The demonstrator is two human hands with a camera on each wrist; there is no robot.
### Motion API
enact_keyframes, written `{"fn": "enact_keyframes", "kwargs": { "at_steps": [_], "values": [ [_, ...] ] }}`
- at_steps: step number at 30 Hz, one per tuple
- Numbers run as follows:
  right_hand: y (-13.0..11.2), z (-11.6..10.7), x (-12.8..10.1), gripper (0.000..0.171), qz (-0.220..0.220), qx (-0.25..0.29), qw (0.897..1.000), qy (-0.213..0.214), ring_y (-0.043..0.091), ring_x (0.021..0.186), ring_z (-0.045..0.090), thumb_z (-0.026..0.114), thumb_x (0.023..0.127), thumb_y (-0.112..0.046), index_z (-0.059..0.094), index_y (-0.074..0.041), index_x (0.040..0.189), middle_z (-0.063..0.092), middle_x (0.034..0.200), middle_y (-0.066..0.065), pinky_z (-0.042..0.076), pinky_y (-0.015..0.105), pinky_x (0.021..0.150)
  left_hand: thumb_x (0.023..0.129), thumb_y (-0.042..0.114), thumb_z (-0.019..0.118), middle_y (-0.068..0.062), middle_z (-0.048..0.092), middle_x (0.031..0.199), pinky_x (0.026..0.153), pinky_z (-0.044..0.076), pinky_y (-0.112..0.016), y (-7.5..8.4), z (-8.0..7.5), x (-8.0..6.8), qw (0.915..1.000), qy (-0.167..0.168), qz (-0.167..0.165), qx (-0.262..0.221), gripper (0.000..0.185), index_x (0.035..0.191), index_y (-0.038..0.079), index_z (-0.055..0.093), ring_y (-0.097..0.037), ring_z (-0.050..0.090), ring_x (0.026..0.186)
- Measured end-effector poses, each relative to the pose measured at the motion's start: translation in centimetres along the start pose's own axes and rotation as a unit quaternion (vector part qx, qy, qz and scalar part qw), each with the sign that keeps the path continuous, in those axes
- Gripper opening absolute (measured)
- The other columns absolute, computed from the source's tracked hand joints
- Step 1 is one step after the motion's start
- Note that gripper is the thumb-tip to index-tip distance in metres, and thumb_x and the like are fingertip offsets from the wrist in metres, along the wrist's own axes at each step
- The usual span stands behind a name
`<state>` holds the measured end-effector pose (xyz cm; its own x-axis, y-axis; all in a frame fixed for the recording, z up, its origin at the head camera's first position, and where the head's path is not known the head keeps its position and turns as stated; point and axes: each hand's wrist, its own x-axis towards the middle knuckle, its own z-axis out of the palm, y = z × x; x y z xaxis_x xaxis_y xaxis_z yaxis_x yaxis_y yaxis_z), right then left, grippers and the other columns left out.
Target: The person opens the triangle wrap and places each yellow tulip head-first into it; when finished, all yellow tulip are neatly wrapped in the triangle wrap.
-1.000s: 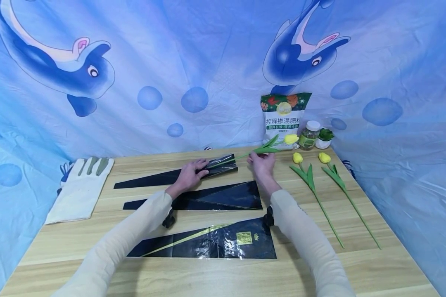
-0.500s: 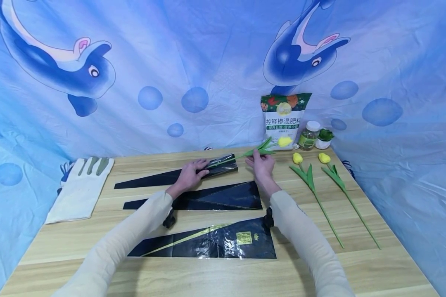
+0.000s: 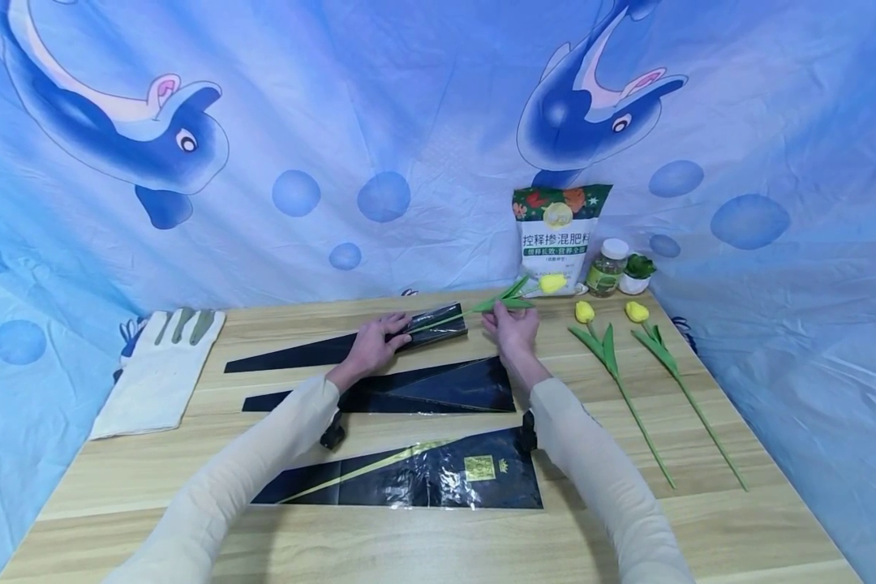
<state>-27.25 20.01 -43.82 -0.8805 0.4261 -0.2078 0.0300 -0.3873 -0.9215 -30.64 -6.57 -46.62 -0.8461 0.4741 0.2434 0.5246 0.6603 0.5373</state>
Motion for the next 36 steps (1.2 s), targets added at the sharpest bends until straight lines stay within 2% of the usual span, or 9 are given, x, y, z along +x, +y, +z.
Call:
{"fn": "enact_keyframes", "kwargs": {
  "at_steps": [6,10,17,26,36],
  "values": [
    [0.01,-0.14,-0.04,0.045,0.013,0.001,1.0,0.003,0.042,0.116,0.061,0.062,0.101,-0.018,0.044,-0.004,0.14,0.06,0.126,0.024,0.055,0.047,0.09,0.099,0.021,0.065,-0.019,0.05,0.146,0.111,0.035,-0.05,0.09,-0.01,-0.06,1.0,0.004,0.0,-0.002,0.046,0.141,0.002,0.056,-0.038,0.044,0.136],
    [-0.08,-0.09,0.03,0.045,0.015,0.003,1.0,0.008,0.041,0.116,0.061,0.058,0.103,-0.023,0.045,-0.003,0.142,0.061,0.127,0.025,0.055,0.045,0.09,0.099,0.02,0.065,-0.019,0.049,0.147,0.111,0.035,-0.051,0.12,0.0,-0.09,1.0,0.006,0.0,-0.004,0.046,0.141,0.003,0.056,-0.038,0.043,0.136],
    [-0.29,0.01,-0.07,0.055,0.01,0.012,1.0,0.01,0.036,0.105,0.068,0.053,0.104,-0.013,0.029,-0.012,0.153,0.055,0.128,0.027,0.057,0.042,0.088,0.099,0.021,0.065,-0.019,0.05,0.146,0.111,0.036,-0.049,0.13,0.02,-0.03,0.9999,0.01,0.005,0.0,0.045,0.14,0.003,0.057,-0.037,0.045,0.135],
    [-0.33,0.07,-0.45,0.052,0.016,0.018,1.0,0.009,0.041,0.108,0.066,0.055,0.103,-0.008,0.031,-0.013,0.149,0.054,0.124,0.027,0.055,0.049,0.089,0.098,0.021,0.066,-0.018,0.051,0.145,0.11,0.037,-0.049,0.27,0.04,0.03,0.9999,0.011,0.007,0.004,0.045,0.139,0.003,0.058,-0.036,0.046,0.135],
    [0.25,0.31,-0.56,0.048,-0.004,-0.025,1.0,-0.005,0.042,0.112,0.063,0.059,0.099,-0.004,0.038,-0.006,0.142,0.056,0.124,0.026,0.056,0.045,0.087,0.097,0.018,0.067,-0.016,0.055,0.142,0.109,0.039,-0.048,0.53,0.21,0.16,0.9997,0.025,0.001,-0.002,0.04,0.134,0.003,0.062,-0.036,0.05,0.131]
  ]
}}
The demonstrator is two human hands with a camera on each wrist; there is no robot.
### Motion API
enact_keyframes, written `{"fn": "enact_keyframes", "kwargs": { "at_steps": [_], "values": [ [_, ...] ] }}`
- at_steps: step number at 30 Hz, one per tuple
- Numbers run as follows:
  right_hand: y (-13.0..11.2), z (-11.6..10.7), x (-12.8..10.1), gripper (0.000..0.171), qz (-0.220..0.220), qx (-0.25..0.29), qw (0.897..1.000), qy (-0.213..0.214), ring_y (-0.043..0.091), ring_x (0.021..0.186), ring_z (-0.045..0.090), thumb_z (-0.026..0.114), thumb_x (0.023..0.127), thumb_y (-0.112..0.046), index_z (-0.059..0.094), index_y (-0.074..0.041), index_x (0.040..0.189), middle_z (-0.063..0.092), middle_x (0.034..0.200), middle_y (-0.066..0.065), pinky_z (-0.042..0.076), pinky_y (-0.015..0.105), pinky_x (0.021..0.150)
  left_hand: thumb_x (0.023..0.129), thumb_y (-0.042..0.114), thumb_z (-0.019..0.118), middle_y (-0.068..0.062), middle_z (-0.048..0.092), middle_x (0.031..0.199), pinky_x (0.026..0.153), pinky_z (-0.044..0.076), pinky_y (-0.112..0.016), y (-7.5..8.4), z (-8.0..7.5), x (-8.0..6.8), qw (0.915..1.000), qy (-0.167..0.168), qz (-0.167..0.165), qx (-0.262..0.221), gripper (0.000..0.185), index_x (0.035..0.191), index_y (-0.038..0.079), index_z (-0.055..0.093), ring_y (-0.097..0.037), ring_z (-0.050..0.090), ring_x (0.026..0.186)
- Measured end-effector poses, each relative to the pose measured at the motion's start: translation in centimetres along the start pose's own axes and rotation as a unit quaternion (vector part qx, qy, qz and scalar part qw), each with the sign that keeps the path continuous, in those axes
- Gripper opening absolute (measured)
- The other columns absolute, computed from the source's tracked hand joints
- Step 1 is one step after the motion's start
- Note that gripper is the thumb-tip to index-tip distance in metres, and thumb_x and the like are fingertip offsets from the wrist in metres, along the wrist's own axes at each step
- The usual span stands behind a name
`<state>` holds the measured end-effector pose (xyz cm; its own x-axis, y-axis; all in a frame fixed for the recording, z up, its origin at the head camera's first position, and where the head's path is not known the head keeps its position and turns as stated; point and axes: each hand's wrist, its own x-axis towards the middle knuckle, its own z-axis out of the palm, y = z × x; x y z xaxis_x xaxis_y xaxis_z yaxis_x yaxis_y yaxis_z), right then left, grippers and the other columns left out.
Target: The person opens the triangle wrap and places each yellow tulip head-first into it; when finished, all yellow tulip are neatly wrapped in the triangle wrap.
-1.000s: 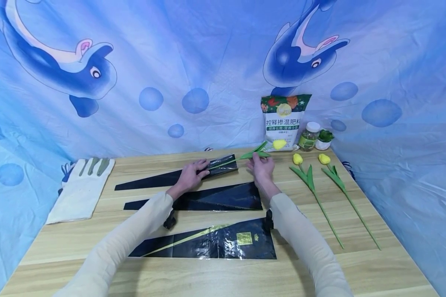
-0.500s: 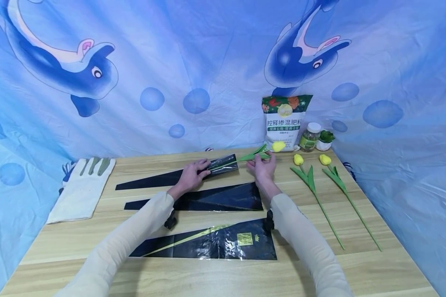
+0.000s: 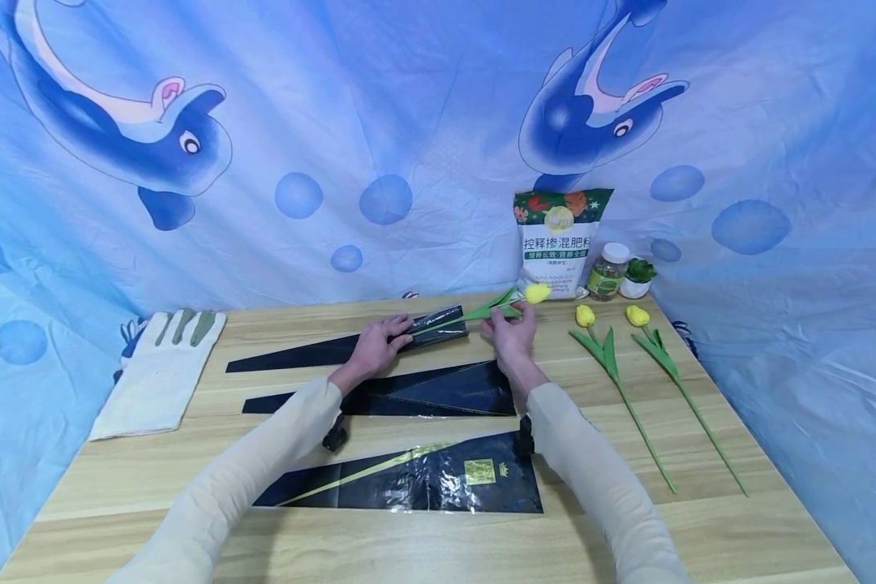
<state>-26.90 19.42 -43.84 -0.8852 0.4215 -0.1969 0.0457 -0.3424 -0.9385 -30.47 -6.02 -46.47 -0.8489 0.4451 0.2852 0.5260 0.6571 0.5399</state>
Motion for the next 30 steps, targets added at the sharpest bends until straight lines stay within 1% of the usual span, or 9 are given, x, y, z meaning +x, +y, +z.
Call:
{"fn": "enact_keyframes", "kwargs": {
  "at_steps": [2,5,10,16,19,22,24,26,30],
  "values": [
    [0.2,0.1,0.0,0.047,-0.003,-0.008,1.0,-0.001,0.041,0.108,0.065,0.061,0.098,-0.004,0.039,-0.004,0.14,0.057,0.12,0.024,0.057,0.044,0.086,0.097,0.018,0.067,-0.016,0.056,0.141,0.109,0.039,-0.048,0.1,0.0,0.0,1.0,0.002,-0.003,0.001,0.04,0.134,0.003,0.062,-0.036,0.05,0.131],
    [0.4,0.3,0.0,0.045,-0.011,-0.027,1.0,-0.002,0.034,0.097,0.07,0.063,0.097,-0.004,0.042,-0.001,0.137,0.058,0.114,0.02,0.057,0.043,0.085,0.097,0.018,0.067,-0.016,0.056,0.141,0.109,0.039,-0.048,0.3,0.0,-0.1,1.0,0.005,-0.006,-0.003,0.04,0.134,0.003,0.062,-0.037,0.05,0.131],
    [0.6,0.5,-0.2,0.044,-0.017,-0.049,0.999,-0.007,0.022,0.082,0.07,0.065,0.096,-0.004,0.045,0.0,0.135,0.06,0.11,0.017,0.058,0.041,0.084,0.098,0.017,0.066,-0.017,0.057,0.14,0.108,0.039,-0.048,0.4,0.0,0.0,1.0,0.008,0.0,-0.001,0.038,0.133,0.002,0.063,-0.037,0.051,0.13],
    [0.9,0.8,-0.3,0.044,-0.017,-0.069,0.997,-0.02,0.018,0.076,0.069,0.065,0.097,-0.006,0.045,-0.001,0.136,0.063,0.112,0.021,0.058,0.041,0.082,0.097,0.017,0.067,-0.017,0.058,0.138,0.108,0.04,-0.048,0.5,0.2,0.1,1.0,0.01,0.001,0.0,0.038,0.131,0.002,0.065,-0.035,0.051,0.131],
    [1.0,1.0,-0.5,0.045,-0.021,-0.076,0.997,-0.026,0.017,0.075,0.068,0.064,0.097,-0.006,0.045,0.0,0.137,0.064,0.11,0.022,0.059,0.038,0.079,0.097,0.017,0.067,-0.017,0.058,0.138,0.108,0.039,-0.048,0.6,0.3,0.2,0.9999,0.011,-0.001,-0.002,0.037,0.131,0.002,0.065,-0.035,0.051,0.131],
    [1.2,1.1,-0.5,0.046,-0.026,-0.085,0.996,-0.026,0.016,0.074,0.066,0.065,0.097,-0.006,0.045,0.0,0.138,0.064,0.107,0.02,0.059,0.035,0.076,0.097,0.017,0.068,-0.017,0.058,0.138,0.109,0.039,-0.048,0.8,0.3,0.2,0.9999,0.014,-0.001,-0.003,0.037,0.13,0.002,0.065,-0.035,0.05,0.131],
    [1.3,1.2,-0.5,0.048,-0.025,-0.082,0.996,-0.025,0.015,0.074,0.065,0.065,0.097,-0.006,0.044,0.0,0.14,0.063,0.108,0.02,0.059,0.035,0.078,0.096,0.016,0.068,-0.017,0.058,0.138,0.109,0.039,-0.048,0.8,0.4,0.2,0.9999,0.015,-0.001,-0.003,0.037,0.13,0.002,0.066,-0.034,0.051,0.131],
    [1.3,1.1,-0.4,0.048,-0.018,-0.065,0.997,-0.027,0.016,0.074,0.065,0.064,0.097,-0.005,0.044,0.001,0.14,0.062,0.11,0.022,0.059,0.038,0.081,0.096,0.016,0.068,-0.017,0.058,0.138,0.109,0.039,-0.048,0.8,0.4,0.2,0.9998,0.017,0.002,-0.001,0.037,0.13,0.002,0.066,-0.034,0.051,0.131],
    [1.0,0.9,-0.2,0.046,0.008,-0.017,1.0,-0.024,0.016,0.074,0.067,0.058,0.101,-0.008,0.042,0.001,0.143,0.06,0.114,0.023,0.058,0.039,0.084,0.096,0.016,0.068,-0.018,0.058,0.137,0.108,0.04,-0.049,0.8,0.5,0.1,0.9998,0.02,0.008,0.002,0.036,0.129,0.001,0.066,-0.035,0.051,0.13]
  ]
}}
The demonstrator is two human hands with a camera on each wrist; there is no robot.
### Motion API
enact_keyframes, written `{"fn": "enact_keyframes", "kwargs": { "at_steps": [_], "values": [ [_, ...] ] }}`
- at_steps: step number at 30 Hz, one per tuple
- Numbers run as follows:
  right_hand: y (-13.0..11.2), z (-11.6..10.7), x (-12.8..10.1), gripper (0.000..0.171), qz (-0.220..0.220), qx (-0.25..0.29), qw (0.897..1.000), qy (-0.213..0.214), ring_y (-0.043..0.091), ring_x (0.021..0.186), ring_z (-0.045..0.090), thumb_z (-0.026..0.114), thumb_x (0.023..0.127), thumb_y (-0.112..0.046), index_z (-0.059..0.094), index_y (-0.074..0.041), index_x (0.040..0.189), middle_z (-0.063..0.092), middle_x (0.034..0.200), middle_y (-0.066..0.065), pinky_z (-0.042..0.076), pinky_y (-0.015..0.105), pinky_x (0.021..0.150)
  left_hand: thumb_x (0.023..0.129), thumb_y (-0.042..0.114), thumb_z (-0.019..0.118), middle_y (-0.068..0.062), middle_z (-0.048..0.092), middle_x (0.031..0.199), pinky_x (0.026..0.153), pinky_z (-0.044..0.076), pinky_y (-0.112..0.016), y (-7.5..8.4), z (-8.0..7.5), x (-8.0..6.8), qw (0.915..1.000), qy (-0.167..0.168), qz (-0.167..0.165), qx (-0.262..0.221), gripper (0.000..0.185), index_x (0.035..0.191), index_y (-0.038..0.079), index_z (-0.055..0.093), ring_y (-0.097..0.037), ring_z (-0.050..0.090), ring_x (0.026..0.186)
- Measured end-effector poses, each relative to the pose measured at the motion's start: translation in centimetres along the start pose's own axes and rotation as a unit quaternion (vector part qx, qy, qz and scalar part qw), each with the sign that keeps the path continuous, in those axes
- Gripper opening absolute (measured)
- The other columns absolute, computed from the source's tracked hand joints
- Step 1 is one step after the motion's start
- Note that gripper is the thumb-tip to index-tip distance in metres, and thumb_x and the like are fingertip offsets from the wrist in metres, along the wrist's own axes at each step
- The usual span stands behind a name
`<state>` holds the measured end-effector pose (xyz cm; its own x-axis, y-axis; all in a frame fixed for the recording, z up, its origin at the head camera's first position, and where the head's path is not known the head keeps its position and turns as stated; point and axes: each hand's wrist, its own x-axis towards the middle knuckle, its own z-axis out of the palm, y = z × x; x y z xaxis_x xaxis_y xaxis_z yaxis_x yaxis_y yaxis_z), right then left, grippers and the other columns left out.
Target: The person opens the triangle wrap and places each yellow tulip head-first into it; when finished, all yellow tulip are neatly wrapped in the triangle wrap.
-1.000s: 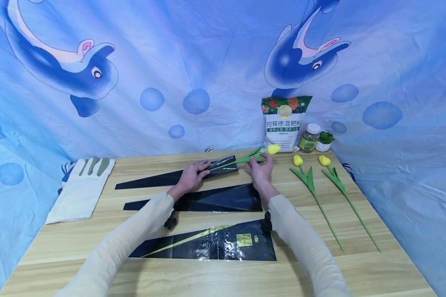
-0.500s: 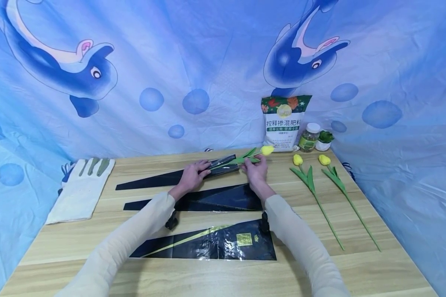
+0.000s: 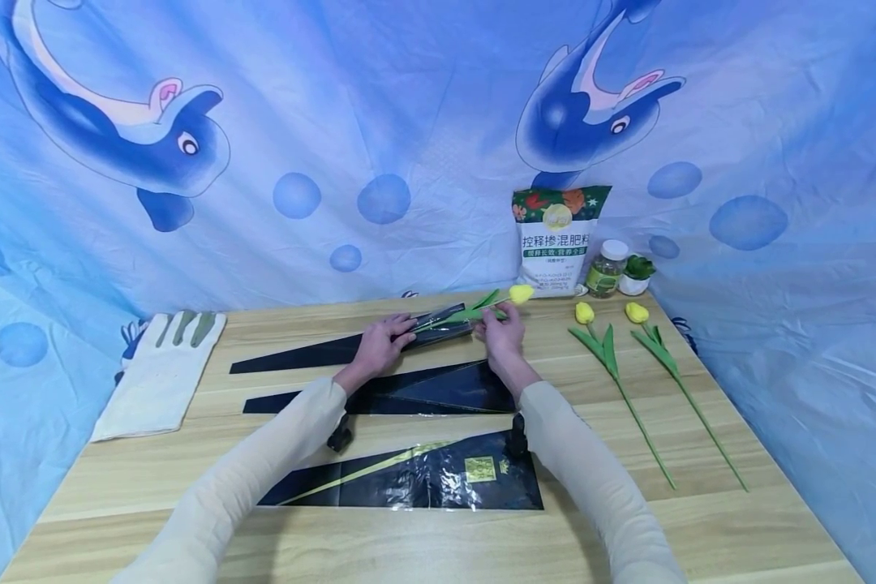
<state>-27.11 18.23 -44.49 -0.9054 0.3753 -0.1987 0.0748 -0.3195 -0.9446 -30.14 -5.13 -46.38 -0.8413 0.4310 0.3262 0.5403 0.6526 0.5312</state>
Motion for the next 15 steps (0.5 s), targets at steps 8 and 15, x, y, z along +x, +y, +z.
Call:
{"fn": "enact_keyframes", "kwargs": {
  "at_steps": [8,15],
  "values": [
    [-0.59,-0.12,-0.19,0.053,0.029,0.014,0.999,0.005,0.02,0.086,0.069,0.053,0.105,-0.013,0.032,-0.002,0.152,0.057,0.125,0.023,0.057,0.034,0.085,0.097,0.017,0.068,-0.018,0.058,0.137,0.108,0.04,-0.048,-0.02,0.12,0.01,1.0,0.002,-0.003,0.009,0.037,0.13,0.003,0.065,-0.036,0.051,0.13],
    [-0.22,0.25,-0.58,0.047,-0.004,-0.044,0.999,0.009,0.029,0.095,0.067,0.057,0.102,-0.012,0.044,0.0,0.145,0.059,0.123,0.024,0.059,0.028,0.073,0.097,0.018,0.068,-0.016,0.059,0.137,0.109,0.039,-0.049,0.21,0.23,0.2,0.9999,0.009,-0.002,0.01,0.037,0.131,0.003,0.066,-0.036,0.051,0.131]
  ]
}}
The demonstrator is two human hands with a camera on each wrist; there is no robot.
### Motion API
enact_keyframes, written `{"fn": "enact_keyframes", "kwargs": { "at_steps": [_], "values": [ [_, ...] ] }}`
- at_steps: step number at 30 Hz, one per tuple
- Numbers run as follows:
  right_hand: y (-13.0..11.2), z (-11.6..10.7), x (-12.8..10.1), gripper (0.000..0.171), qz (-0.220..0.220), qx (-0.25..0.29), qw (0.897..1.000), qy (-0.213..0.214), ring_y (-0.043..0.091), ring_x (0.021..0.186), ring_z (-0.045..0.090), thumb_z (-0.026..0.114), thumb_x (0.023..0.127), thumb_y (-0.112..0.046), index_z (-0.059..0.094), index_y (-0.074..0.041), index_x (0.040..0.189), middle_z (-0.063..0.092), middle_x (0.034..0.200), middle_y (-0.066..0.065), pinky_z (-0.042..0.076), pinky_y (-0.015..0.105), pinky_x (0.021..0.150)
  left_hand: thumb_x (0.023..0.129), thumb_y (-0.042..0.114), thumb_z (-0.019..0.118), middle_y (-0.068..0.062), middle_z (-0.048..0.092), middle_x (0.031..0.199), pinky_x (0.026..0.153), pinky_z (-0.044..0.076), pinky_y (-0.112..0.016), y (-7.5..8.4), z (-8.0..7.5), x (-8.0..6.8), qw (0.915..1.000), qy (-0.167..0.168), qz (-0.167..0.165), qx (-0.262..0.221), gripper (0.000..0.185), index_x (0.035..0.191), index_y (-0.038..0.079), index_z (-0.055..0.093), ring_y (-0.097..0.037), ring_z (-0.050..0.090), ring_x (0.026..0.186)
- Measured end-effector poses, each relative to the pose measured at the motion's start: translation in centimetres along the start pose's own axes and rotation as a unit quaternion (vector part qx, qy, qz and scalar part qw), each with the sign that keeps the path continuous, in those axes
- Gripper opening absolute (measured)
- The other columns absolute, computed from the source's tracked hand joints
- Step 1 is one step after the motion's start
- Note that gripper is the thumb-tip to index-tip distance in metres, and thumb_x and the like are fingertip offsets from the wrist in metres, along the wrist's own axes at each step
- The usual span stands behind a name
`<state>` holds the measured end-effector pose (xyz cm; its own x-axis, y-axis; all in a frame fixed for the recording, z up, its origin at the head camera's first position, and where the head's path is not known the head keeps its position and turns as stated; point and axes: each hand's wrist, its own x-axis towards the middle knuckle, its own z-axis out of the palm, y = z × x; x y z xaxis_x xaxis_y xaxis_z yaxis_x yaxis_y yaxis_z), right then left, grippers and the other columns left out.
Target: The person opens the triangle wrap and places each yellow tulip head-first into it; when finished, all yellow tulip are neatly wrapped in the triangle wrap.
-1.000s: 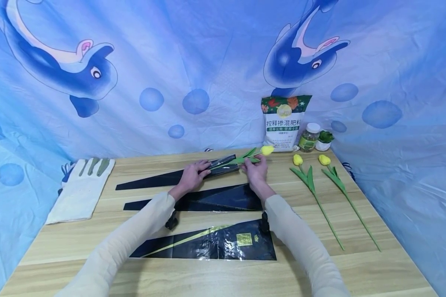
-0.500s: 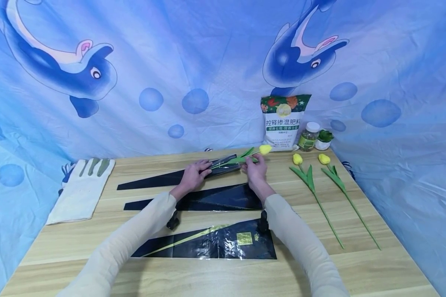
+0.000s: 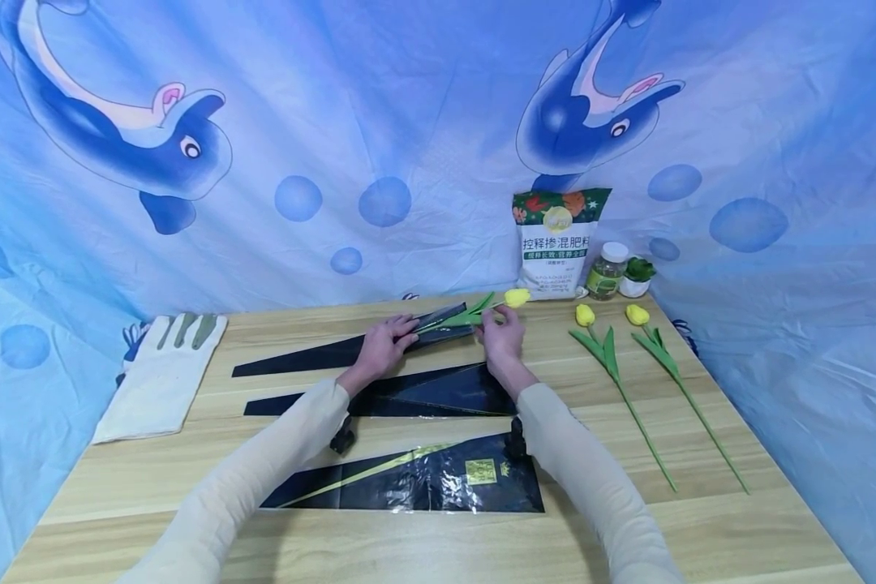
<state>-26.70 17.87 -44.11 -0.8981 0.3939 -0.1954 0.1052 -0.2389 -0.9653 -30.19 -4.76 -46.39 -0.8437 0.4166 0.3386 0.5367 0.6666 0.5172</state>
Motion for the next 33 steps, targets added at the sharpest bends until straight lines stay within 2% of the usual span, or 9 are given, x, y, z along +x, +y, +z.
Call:
{"fn": "enact_keyframes", "kwargs": {
  "at_steps": [3,5,10,14,19,22,26,33],
  "values": [
    [0.4,0.1,0.0,0.041,-0.015,-0.046,0.999,0.005,0.032,0.092,0.066,0.06,0.101,-0.014,0.052,-0.001,0.139,0.063,0.117,0.023,0.052,0.023,0.057,0.096,0.018,0.068,-0.016,0.06,0.136,0.109,0.039,-0.049,0.1,0.1,0.0,1.0,0.004,0.0,-0.003,0.037,0.13,0.003,0.066,-0.037,0.05,0.131],
    [0.6,0.1,0.1,0.038,-0.02,-0.063,0.998,0.006,0.031,0.091,0.065,0.061,0.1,-0.014,0.055,-0.001,0.135,0.065,0.116,0.022,0.048,0.022,0.055,0.096,0.017,0.069,-0.016,0.06,0.136,0.109,0.039,-0.049,0.1,0.2,0.1,1.0,0.004,0.001,-0.004,0.037,0.13,0.003,0.066,-0.037,0.05,0.131],
    [0.8,0.0,0.3,0.038,-0.032,-0.089,0.996,0.002,0.029,0.099,0.062,0.062,0.098,-0.011,0.056,0.004,0.132,0.063,0.125,0.023,0.053,0.03,0.075,0.096,0.017,0.069,-0.016,0.06,0.136,0.108,0.04,-0.051,0.2,0.3,0.2,0.9999,0.003,0.01,-0.001,0.037,0.13,0.003,0.066,-0.038,0.051,0.13],
    [0.8,-0.3,0.5,0.042,-0.037,-0.137,0.99,-0.007,0.03,0.102,0.058,0.06,0.096,-0.009,0.055,0.004,0.136,0.06,0.126,0.023,0.051,0.035,0.082,0.096,0.017,0.068,-0.017,0.06,0.136,0.108,0.04,-0.051,0.1,0.3,0.3,0.9999,-0.001,0.013,0.001,0.037,0.13,0.002,0.066,-0.038,0.051,0.13],
    [0.6,-0.5,0.8,0.044,-0.034,-0.183,0.982,-0.035,0.028,0.1,0.06,0.061,0.095,-0.008,0.053,0.007,0.137,0.061,0.125,0.026,0.052,0.029,0.077,0.097,0.017,0.067,-0.016,0.059,0.137,0.108,0.039,-0.051,0.0,0.1,0.3,0.9999,-0.014,0.005,-0.008,0.037,0.131,0.002,0.065,-0.039,0.049,0.131],
    [0.3,-0.6,0.9,0.046,-0.023,-0.185,0.981,-0.05,0.022,0.089,0.063,0.062,0.096,-0.008,0.051,0.008,0.138,0.062,0.123,0.027,0.051,0.023,0.067,0.098,0.017,0.066,-0.015,0.06,0.137,0.109,0.038,-0.051,0.0,0.0,0.4,0.9998,-0.018,0.003,-0.008,0.036,0.131,0.003,0.065,-0.038,0.05,0.131],
    [0.0,-0.8,0.9,0.046,-0.004,-0.178,0.981,-0.074,0.017,0.073,0.061,0.061,0.096,-0.003,0.049,0.011,0.138,0.064,0.115,0.029,0.047,0.021,0.056,0.097,0.016,0.067,-0.015,0.063,0.132,0.108,0.04,-0.048,-0.2,0.1,0.6,0.9998,-0.016,0.006,0.003,0.033,0.129,0.004,0.067,-0.037,0.053,0.128],
    [-0.6,-1.1,1.0,0.048,0.013,-0.201,0.976,-0.086,0.02,0.072,0.063,0.057,0.091,0.007,0.049,0.012,0.137,0.066,0.104,0.028,0.055,0.028,0.064,0.097,0.016,0.068,-0.015,0.064,0.129,0.105,0.043,-0.047,-0.1,0.3,0.8,0.9999,-0.015,0.006,0.005,0.031,0.126,0.006,0.069,-0.035,0.056,0.125]
  ]
}}
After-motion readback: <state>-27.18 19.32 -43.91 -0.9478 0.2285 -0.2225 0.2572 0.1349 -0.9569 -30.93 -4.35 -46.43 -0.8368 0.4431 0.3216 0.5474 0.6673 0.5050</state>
